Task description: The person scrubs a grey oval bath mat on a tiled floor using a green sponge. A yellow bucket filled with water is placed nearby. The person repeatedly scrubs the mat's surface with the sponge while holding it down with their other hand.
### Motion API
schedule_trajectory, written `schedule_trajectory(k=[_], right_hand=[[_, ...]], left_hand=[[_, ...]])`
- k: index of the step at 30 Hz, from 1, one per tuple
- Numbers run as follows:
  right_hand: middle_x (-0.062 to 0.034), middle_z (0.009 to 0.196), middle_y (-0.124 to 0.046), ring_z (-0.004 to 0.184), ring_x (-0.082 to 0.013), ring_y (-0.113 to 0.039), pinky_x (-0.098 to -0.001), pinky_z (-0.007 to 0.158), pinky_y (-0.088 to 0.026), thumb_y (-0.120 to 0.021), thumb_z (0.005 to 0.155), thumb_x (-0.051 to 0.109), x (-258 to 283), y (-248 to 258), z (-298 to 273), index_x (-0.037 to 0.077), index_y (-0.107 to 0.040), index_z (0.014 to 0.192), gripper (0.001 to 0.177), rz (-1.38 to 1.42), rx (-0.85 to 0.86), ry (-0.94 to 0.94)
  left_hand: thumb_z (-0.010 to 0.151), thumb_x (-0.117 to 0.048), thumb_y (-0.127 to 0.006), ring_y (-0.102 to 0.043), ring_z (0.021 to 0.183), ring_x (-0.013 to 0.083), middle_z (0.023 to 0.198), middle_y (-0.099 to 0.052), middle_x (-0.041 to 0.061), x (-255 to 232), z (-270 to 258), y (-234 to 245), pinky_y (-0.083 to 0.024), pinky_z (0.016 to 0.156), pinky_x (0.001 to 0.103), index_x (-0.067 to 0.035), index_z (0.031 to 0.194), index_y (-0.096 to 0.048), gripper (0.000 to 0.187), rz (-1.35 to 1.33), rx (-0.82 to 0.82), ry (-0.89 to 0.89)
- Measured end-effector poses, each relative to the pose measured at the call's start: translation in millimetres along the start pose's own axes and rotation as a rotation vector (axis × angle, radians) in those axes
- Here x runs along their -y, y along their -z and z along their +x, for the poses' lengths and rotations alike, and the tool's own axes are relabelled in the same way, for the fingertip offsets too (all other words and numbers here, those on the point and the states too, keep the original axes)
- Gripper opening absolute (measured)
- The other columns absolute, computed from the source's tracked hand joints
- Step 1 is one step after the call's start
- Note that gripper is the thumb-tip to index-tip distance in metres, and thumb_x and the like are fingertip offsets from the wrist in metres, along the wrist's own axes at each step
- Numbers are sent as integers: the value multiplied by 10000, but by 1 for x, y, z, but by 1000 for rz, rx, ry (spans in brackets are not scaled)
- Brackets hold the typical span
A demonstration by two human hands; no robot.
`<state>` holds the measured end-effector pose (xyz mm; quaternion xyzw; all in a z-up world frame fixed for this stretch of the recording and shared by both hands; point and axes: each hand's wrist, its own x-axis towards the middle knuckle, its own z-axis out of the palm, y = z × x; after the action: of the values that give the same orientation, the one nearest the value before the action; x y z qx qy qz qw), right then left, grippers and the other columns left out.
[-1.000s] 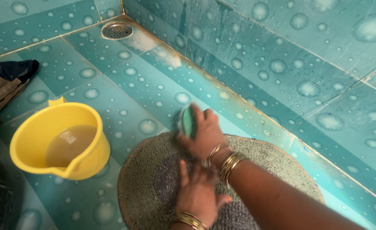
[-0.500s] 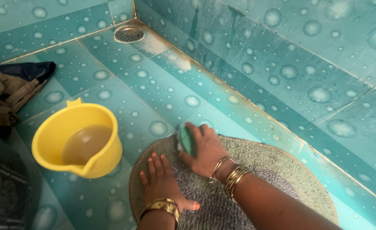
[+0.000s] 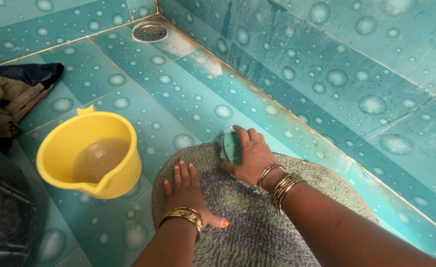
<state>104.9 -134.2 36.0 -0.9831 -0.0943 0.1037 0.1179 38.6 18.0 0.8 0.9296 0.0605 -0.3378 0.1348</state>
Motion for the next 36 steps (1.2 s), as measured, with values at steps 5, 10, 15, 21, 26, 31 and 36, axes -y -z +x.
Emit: schedule_trajectory(k=[5,10,15,21,26,31,36], right_hand=[[-108,1347,-505,1235,-279,-568,-407,1027,-529,-738,748,478,21,7,-18,208,-366,1455,843,188,170,-101],[-168,1294,-508,1246,-320,-513,-440,1061,-457,-731,816,416,32,-21,-40,145,-397,1437,755,73,134,104],[-154,1377,-477,1268,-327,-502,-443,1065,-447,-728,793,332,-39,-29,-36,169,-474,1392,670,-36,-59,89],[-146,1353,-467,1282,-304,-477,-434,1088,-455,-704,875,409,-62,5,-15,212,-371,1484,722,-453,52,-122],[-174,1312,-453,1199,-305,-508,-438,1038,-476,-713,825,377,-8,0,-21,249,-300,1536,833,-135,22,-103],[-164,1266,-477,1189,-308,-526,-438,1023,-491,-700,808,408,8,-3,-33,214,-340,1499,804,18,44,-35],[-170,1246,-506,1187,-341,-529,-445,1019,-488,-707,780,379,21,-31,-63,123,-416,1422,750,76,28,207]], left_hand=[[542,-672,-937,275,1555,290,1684,266,193,5,12,-2,73,1265,518,-47,1584,226,1682,32,-3,-33],[518,-610,-990,331,1531,335,1657,338,225,17,23,-3,98,1254,522,-20,1563,290,1754,152,83,-83],[501,-546,-1016,324,1535,329,1657,362,201,24,32,-11,98,1252,524,-40,1563,295,1762,105,89,-111],[492,-527,-1023,299,1542,329,1664,343,194,24,34,-12,75,1258,516,-47,1571,281,1759,100,61,-106],[510,-568,-1007,321,1535,335,1654,355,197,23,37,-12,81,1253,534,-36,1554,305,1759,176,59,-99],[495,-547,-1017,320,1530,336,1647,378,216,23,36,-11,69,1260,522,-36,1547,329,1783,192,102,-109],[493,-487,-1041,309,1532,363,1649,365,237,23,38,-5,34,1256,539,-27,1550,328,1789,272,125,-116]])
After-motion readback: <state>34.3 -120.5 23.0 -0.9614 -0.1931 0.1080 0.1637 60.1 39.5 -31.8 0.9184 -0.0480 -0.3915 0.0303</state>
